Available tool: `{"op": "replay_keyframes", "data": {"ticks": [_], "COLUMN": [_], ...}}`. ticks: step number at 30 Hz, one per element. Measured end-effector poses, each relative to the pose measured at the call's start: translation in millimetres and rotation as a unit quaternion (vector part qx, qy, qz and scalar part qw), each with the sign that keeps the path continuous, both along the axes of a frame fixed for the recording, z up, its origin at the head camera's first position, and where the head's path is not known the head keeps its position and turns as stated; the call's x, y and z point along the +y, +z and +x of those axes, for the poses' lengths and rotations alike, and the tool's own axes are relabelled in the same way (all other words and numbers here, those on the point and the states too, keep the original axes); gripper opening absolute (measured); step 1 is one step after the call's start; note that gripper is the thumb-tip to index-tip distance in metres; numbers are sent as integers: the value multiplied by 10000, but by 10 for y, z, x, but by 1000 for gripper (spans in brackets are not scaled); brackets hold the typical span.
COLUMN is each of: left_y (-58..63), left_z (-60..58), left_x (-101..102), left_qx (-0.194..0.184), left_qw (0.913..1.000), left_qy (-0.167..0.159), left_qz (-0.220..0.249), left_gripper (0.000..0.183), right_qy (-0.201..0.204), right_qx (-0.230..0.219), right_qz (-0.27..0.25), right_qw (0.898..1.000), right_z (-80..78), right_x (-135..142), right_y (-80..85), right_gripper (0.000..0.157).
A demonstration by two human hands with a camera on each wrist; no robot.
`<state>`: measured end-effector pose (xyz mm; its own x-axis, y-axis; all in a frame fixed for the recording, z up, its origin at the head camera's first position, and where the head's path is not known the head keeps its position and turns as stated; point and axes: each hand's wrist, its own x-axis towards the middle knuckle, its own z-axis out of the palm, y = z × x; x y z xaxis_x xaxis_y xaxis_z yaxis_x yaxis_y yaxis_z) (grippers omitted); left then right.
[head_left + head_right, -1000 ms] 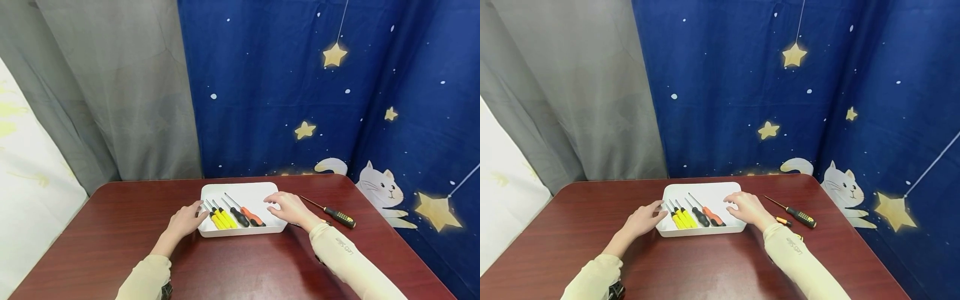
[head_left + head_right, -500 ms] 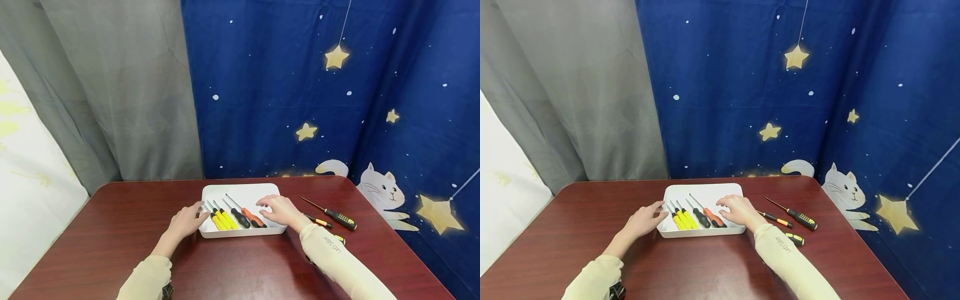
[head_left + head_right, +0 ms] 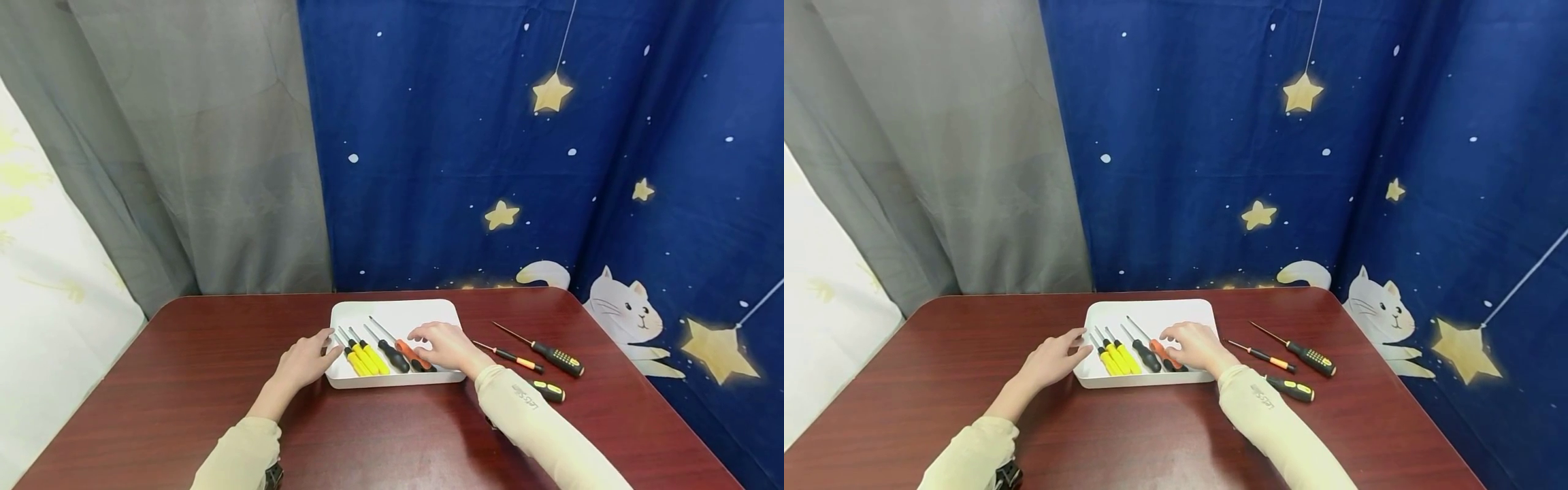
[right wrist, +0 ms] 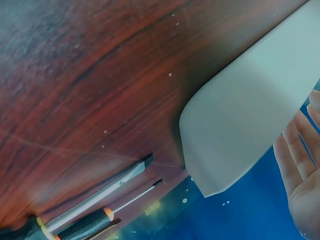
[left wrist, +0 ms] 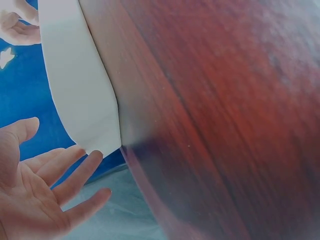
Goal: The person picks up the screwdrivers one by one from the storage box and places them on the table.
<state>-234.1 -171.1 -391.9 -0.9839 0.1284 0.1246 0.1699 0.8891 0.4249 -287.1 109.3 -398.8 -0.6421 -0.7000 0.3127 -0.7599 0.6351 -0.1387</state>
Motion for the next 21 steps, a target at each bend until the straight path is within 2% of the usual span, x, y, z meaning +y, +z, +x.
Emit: {"op": "replay_keyframes", "data": {"ticks": [6,13,21], "left_y": [-4,-18,-9], "left_z": [-3,-9,-1], "left_x": [-1,-5,-8], "left_qx": [-18,-39,-28], "left_qw": [10000,10000,10000], "left_qy": [2,1,-17], "left_qz": [6,-10,13], "left_gripper": [50,50,50], "right_qy": [-164,-141,-53], "right_qx": [-132,-223,-58], "right_qz": [163,247,295], "right_qw": [9996,9993,9995], "right_z": [-34,-27,3], "right_x": [-57,-109,-121], "right_y": [-45,-78,-80], "right_gripper": [23,21,20]}}
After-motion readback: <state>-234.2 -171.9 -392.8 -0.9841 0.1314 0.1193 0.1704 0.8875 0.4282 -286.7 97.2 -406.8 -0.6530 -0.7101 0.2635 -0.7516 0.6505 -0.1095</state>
